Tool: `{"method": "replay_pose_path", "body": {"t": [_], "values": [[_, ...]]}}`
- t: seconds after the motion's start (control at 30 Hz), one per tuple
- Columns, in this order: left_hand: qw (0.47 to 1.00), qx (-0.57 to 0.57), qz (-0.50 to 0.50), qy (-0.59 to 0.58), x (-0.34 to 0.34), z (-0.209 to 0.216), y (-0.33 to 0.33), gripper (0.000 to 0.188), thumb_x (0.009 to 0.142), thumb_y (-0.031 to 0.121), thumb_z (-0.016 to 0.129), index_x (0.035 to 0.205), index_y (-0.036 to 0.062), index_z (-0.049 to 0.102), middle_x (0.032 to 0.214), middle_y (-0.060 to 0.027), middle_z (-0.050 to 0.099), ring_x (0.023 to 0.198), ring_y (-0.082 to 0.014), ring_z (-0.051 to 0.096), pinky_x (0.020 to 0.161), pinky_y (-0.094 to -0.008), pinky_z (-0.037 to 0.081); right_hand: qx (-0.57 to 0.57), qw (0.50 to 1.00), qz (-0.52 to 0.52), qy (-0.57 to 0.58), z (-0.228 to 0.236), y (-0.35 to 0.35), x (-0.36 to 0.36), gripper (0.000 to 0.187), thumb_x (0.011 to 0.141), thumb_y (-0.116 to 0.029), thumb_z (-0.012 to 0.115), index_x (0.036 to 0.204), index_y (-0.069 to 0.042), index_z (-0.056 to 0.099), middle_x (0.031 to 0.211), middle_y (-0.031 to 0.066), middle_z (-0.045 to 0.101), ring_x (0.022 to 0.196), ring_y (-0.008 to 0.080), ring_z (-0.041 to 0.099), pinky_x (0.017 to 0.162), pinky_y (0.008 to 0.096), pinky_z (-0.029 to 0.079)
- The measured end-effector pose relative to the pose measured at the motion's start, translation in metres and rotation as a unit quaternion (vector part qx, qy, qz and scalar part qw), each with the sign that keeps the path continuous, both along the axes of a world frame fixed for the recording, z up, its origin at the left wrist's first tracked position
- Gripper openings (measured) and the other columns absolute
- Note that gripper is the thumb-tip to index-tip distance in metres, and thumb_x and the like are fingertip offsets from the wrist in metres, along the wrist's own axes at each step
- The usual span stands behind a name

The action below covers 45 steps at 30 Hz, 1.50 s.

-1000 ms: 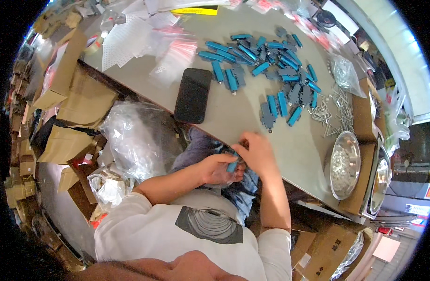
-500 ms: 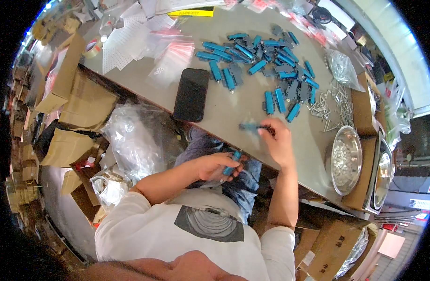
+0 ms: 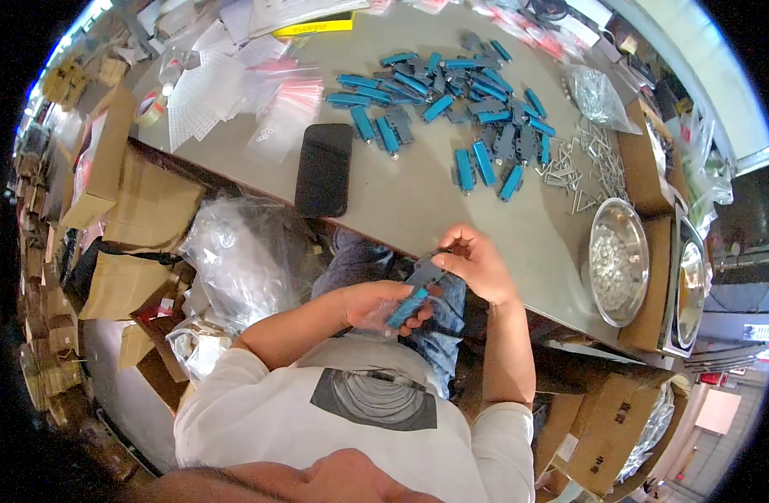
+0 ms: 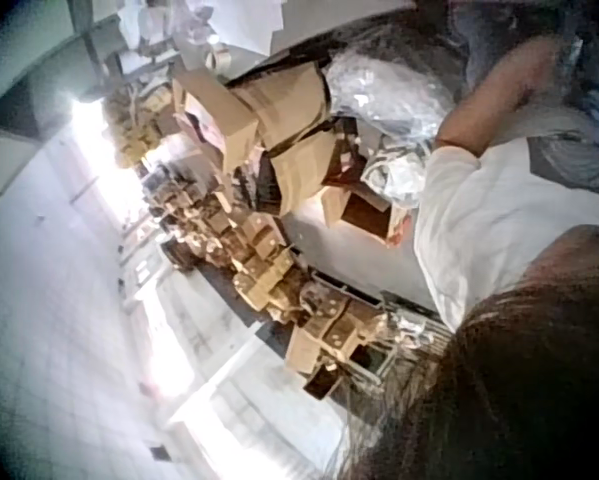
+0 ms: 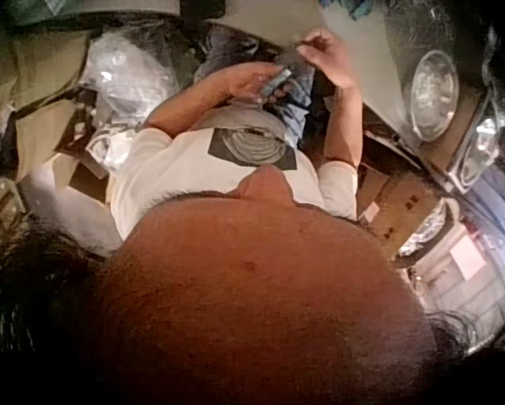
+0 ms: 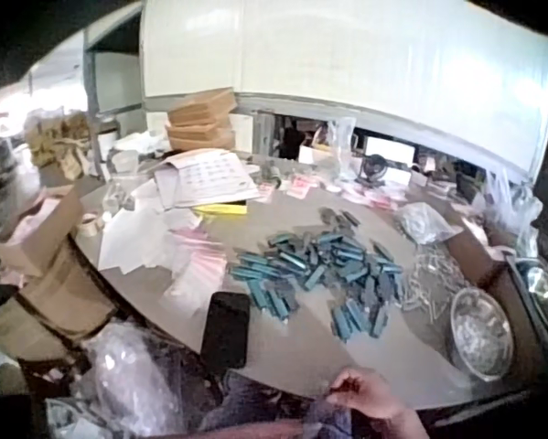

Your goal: The person assembles small blue and grey hardware components by hand. They pick up a blue plastic piece and a grey metal bracket, insert a small metal pin into the bracket, and then attach the blue piece to the bracket. The person repeats this process for multiple units, placing the finished assemblies on the table.

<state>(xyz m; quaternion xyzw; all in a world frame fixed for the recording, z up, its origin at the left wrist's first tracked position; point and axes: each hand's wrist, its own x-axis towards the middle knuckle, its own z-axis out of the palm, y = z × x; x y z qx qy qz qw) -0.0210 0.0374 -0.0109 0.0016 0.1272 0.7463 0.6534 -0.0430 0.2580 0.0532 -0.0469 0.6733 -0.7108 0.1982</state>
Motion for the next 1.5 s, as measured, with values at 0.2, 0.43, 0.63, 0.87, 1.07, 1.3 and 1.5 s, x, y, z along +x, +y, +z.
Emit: {"method": "replay_pose_path", "body": {"t": [0.2,0.43,0.63,0.87,1.07,1.3,1.5], "values": [[0.997,-0.037,0.005,0.074,0.003,0.0,0.0,0.064,0.086,0.037,0.069,0.138,0.0134,0.04,0.103,-0.0045,0.057,0.088,-0.0155,0.054,0.073,-0.0299,0.046,0.077,0.997,-0.017,-0.015,0.001,-0.003,0.003,0.017,0.084,-0.003,0.071,0.094,-0.002,0.058,0.083,-0.0021,0.058,0.074,0.0049,0.053,0.064,0.0216,0.044],[0.971,-0.117,0.032,0.204,0.003,0.008,0.004,0.066,0.081,0.027,0.074,0.135,0.0126,0.037,0.098,-0.0017,0.053,0.088,-0.0124,0.05,0.074,-0.0282,0.043,0.109,0.993,-0.047,-0.005,-0.002,-0.001,0.007,0.016,0.085,-0.008,0.072,0.09,-0.001,0.059,0.08,-0.0026,0.056,0.068,0.0039,0.048,0.058,0.0215,0.041],[0.959,-0.149,0.053,0.237,0.006,0.013,0.003,0.069,0.075,0.012,0.079,0.131,0.0106,0.039,0.096,-0.0007,0.053,0.09,-0.0123,0.051,0.077,-0.0289,0.043,0.093,0.99,-0.014,0.109,0.009,-0.005,0.013,0.014,0.081,0.001,0.071,0.088,-0.002,0.06,0.083,0.0002,0.061,0.073,0.0066,0.056,0.063,0.0229,0.046],[0.956,-0.103,0.048,0.271,0.005,0.017,0.002,0.068,0.074,0.018,0.081,0.129,0.0105,0.041,0.094,-0.0016,0.053,0.086,-0.0133,0.052,0.075,-0.0289,0.044,0.066,0.99,0.021,0.121,0.011,0.0,0.013,0.017,0.082,0.008,0.068,0.092,-0.001,0.058,0.095,0.0059,0.063,0.085,0.0109,0.059,0.075,0.0251,0.049],[0.979,-0.09,0.039,0.178,0.008,0.006,0.003,0.053,0.081,0.042,0.074,0.118,0.0099,0.052,0.095,-0.0031,0.055,0.086,-0.0161,0.055,0.075,-0.0322,0.047,0.046,0.996,0.039,0.065,0.01,-0.014,0.019,0.013,0.081,0.005,0.069,0.089,-0.001,0.06,0.087,0.0036,0.065,0.078,0.0091,0.06,0.068,0.0249,0.049],[0.997,-0.03,0.05,-0.054,0.012,0.009,-0.002,0.052,0.092,0.058,0.05,0.113,0.0107,0.054,0.101,-0.0072,0.055,0.092,-0.0209,0.054,0.078,-0.0385,0.049,0.097,0.995,0.024,0.022,-0.005,-0.029,0.029,0.01,0.081,0.002,0.071,0.088,0.0,0.063,0.083,0.0037,0.066,0.076,0.0084,0.059,0.067,0.0241,0.048],[0.995,-0.037,0.041,-0.078,0.012,0.005,-0.003,0.059,0.092,0.066,0.041,0.109,0.0122,0.056,0.1,-0.0079,0.056,0.09,-0.0232,0.054,0.078,-0.0398,0.048,0.042,0.998,0.033,0.012,-0.01,-0.016,0.027,0.012,0.079,-0.003,0.073,0.087,0.0,0.065,0.08,0.0048,0.067,0.074,0.0097,0.06,0.066,0.026,0.049]]}}
